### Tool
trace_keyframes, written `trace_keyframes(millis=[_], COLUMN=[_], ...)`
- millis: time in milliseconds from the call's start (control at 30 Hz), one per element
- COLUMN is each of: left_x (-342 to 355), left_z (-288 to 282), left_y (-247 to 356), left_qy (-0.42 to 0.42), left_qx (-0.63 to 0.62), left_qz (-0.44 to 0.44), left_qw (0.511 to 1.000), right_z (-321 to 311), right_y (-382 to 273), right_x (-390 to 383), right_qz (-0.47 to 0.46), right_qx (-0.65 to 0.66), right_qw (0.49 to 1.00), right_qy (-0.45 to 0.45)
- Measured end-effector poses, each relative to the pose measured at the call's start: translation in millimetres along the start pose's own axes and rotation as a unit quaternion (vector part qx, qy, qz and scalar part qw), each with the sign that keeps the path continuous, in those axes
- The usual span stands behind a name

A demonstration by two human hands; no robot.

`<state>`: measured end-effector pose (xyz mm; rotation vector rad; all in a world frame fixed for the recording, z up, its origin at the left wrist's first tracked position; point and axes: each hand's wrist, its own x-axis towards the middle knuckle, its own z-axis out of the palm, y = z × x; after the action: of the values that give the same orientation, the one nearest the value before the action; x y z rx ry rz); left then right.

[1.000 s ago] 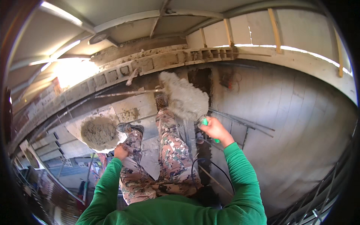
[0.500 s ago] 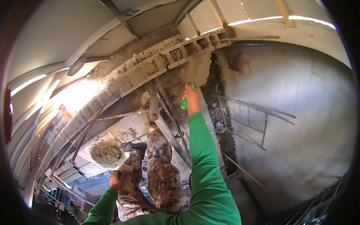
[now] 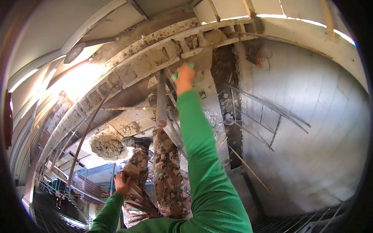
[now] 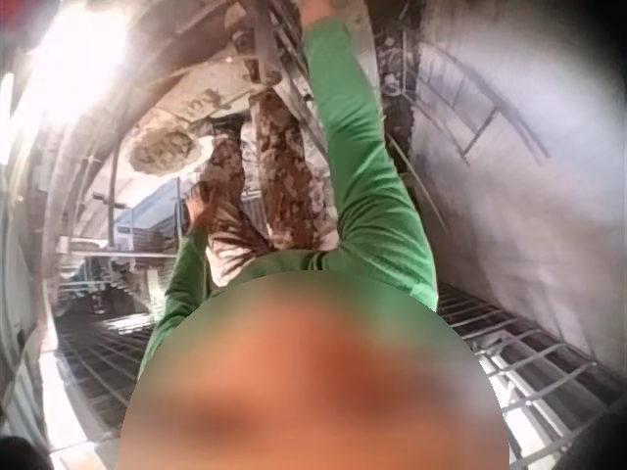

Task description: The person scoops cement from a pile on a board using a trowel and applies it to a ceiling structure. They repeatedly smooth the cement into the gaps of the ceiling framework, working methodically along the surface.

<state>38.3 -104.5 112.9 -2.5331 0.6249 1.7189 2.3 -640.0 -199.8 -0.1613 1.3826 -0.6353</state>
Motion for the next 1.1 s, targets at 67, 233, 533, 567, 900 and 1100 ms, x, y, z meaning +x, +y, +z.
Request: trace_keyframes(millis=[67, 233, 533, 567, 900, 1100], left_x=[-9, -39, -106, -114, -127, -134], left_z=[12, 48, 65, 78, 158, 186], left_y=[-1, -19, -48, -49, -28, -46], left_qy=[-0.005, 0.055, 0.115, 0.121, 0.316, 0.344], left_qx=[-0.006, -0.068, -0.174, -0.202, -0.467, -0.546], left_qz=[-0.025, -0.029, -0.167, -0.184, -0.215, -0.225], left_qw=[1.000, 0.996, 0.964, 0.954, 0.797, 0.730], right_z=[10, 29, 22, 22, 18, -117], right_y=[10, -36, -82, -69, 264, 559], right_x=[-69, -219, -454, -466, -438, -338], right_qz=[0.042, 0.081, 0.248, 0.288, 0.287, 0.161], right_qx=[-0.044, -0.149, -0.513, -0.557, -0.832, -0.856], right_qw=[0.994, 0.981, 0.820, 0.776, 0.419, 0.389], right_qy=[0.086, 0.091, -0.049, -0.066, -0.225, -0.301])
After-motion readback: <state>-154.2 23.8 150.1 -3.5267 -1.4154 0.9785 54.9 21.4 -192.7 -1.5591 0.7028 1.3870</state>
